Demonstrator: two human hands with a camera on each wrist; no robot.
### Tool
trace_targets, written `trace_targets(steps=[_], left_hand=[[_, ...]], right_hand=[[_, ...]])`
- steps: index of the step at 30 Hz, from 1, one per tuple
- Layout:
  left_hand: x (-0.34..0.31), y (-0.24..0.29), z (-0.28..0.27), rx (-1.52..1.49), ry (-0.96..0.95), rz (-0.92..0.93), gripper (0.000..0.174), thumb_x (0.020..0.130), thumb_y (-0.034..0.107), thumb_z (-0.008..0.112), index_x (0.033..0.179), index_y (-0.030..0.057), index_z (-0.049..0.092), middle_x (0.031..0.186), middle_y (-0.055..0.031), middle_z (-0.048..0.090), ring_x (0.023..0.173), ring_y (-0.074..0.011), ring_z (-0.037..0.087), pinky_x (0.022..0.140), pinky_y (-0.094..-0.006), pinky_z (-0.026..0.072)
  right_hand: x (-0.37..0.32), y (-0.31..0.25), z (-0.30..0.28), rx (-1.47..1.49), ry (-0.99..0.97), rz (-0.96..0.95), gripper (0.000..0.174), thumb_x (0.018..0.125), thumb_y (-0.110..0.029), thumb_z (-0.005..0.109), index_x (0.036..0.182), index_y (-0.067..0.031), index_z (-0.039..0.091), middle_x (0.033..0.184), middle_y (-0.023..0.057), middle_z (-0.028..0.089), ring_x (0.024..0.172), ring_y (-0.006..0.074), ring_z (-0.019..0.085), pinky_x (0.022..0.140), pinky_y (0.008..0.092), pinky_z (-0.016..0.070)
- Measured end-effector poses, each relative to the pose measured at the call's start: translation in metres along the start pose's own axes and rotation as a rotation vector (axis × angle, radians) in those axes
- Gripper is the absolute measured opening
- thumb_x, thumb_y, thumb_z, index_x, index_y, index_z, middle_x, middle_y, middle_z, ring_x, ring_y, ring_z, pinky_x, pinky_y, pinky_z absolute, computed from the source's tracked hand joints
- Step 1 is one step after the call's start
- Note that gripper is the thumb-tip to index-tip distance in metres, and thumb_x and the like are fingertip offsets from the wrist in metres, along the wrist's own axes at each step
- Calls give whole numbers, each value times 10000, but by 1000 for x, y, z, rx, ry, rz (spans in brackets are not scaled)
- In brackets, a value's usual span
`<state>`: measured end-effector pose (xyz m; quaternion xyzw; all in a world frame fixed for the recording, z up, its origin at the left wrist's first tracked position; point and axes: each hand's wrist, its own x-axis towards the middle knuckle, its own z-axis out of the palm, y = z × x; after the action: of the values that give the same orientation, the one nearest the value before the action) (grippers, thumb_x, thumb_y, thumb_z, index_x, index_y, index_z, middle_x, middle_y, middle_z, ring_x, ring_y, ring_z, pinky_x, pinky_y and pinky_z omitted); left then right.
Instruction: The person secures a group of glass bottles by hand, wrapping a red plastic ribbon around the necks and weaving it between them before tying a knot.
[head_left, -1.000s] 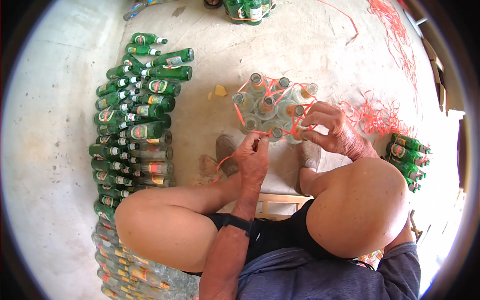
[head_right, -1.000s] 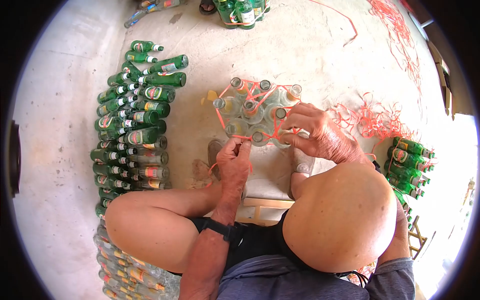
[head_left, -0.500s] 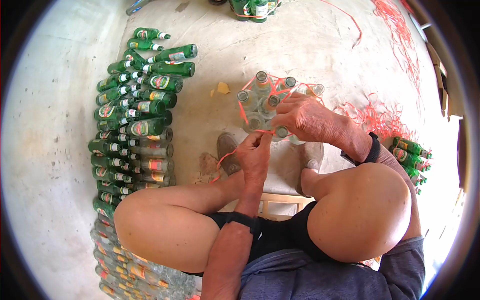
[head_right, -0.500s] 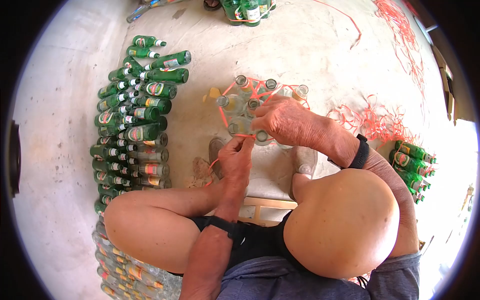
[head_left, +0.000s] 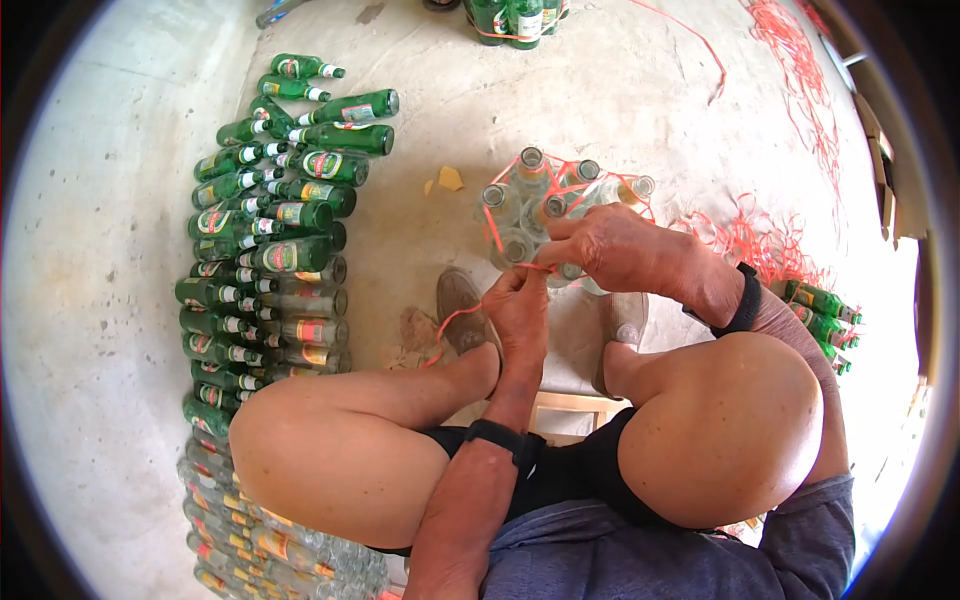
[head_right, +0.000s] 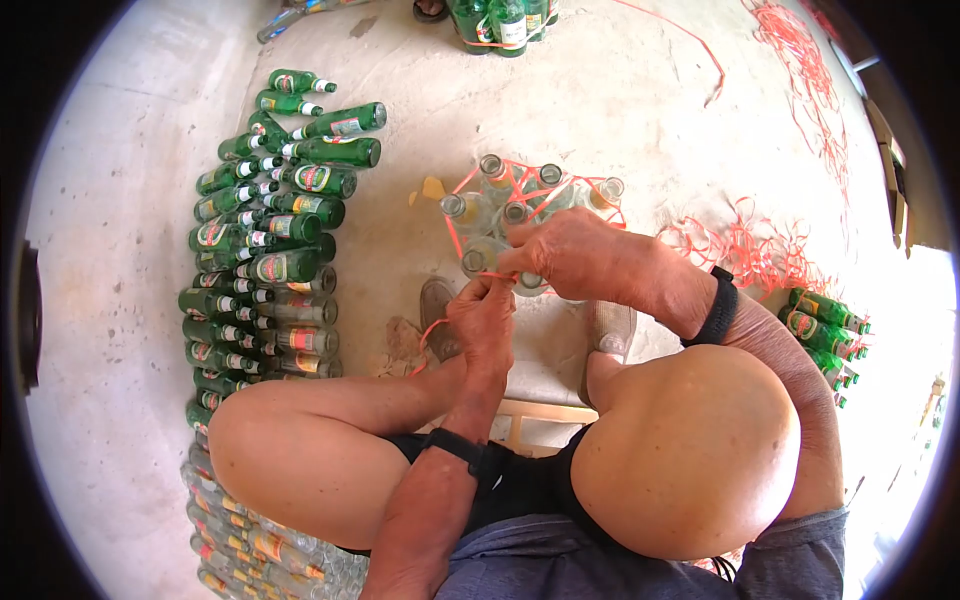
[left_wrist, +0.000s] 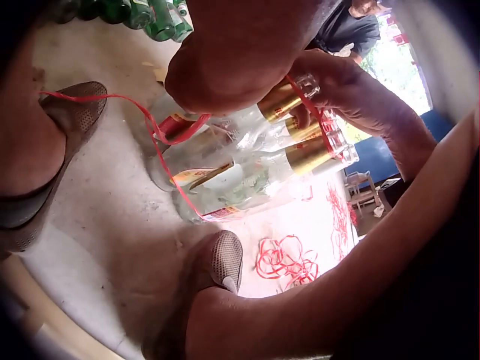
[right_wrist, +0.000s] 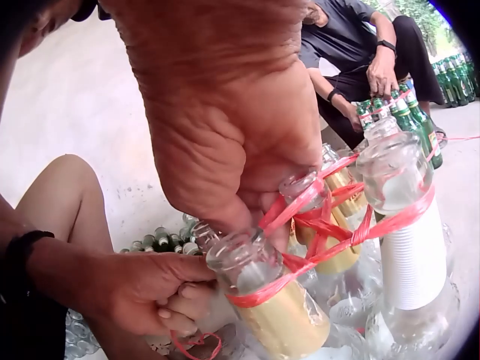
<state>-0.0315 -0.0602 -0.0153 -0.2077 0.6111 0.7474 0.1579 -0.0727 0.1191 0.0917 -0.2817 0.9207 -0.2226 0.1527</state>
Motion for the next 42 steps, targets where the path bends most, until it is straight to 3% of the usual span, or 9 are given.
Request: trace_targets(steps=[12, 22, 25, 27, 33, 37, 40, 42], left_hand=[[-1, 8, -1, 80, -31, -7, 277, 974, 230, 838, 790, 58, 723, 673, 74, 565, 568, -9, 428, 494, -244, 286], [-2, 9, 4, 93, -33, 27, 264, 971, 227, 843, 807, 50, 735, 705, 116, 522, 638, -4, 385, 551, -239, 262], [-5, 15, 2, 113, -41, -24, 279, 974, 202, 833, 839, -25, 744, 733, 80, 599, 692, -18, 457, 592, -221, 361], [-5, 13, 1, 96, -50, -26, 276, 979, 197, 827, 840, -25, 741, 736, 75, 608, 690, -15, 465, 591, -218, 366], [-6, 12, 2, 59, -72, -11, 249, 996, 182, 803, 867, -21, 736, 749, 65, 630, 681, -7, 496, 586, -212, 376], [-7, 13, 2, 47, -82, -24, 239, 1004, 176, 791, 878, -18, 730, 755, 64, 633, 675, -5, 503, 583, -211, 378], [-11, 17, 6, 42, -64, 2, 255, 1009, 171, 774, 798, 65, 677, 668, 91, 531, 591, -2, 422, 512, -236, 296], [-11, 15, 6, 29, -63, 16, 230, 1009, 142, 761, 814, 55, 677, 678, 86, 541, 593, 0, 428, 507, -234, 299]], right_hand=[[6, 2, -8, -87, -17, -57, 261, 824, 12, 694, 1043, -131, 697, 898, 77, 672, 883, 342, 731, 735, 478, 589], [-5, -1, -13, -273, 86, -98, 132, 829, -63, 714, 944, -119, 683, 931, 24, 632, 967, 241, 653, 835, 407, 569], [-7, -5, -17, -345, 108, -112, 111, 824, -74, 714, 914, -107, 657, 924, 30, 617, 965, 238, 653, 829, 407, 562], [-8, -6, -18, -343, 153, -137, 110, 821, -73, 710, 897, -96, 634, 914, 40, 609, 945, 245, 658, 817, 414, 560], [-7, 9, -12, -104, 177, -120, 127, 832, -48, 693, 866, -64, 572, 869, 101, 596, 806, 309, 666, 752, 442, 567], [-5, 11, -10, 60, 215, -93, 94, 878, -46, 672, 899, -48, 580, 869, 121, 605, 802, 348, 664, 745, 457, 569], [-6, 11, -6, 116, 245, -99, 82, 905, -51, 664, 929, -46, 585, 884, 124, 614, 812, 361, 663, 751, 467, 567], [-4, 10, -8, 129, 246, -108, 81, 915, -55, 664, 948, -50, 590, 892, 121, 619, 822, 363, 664, 759, 469, 563]])
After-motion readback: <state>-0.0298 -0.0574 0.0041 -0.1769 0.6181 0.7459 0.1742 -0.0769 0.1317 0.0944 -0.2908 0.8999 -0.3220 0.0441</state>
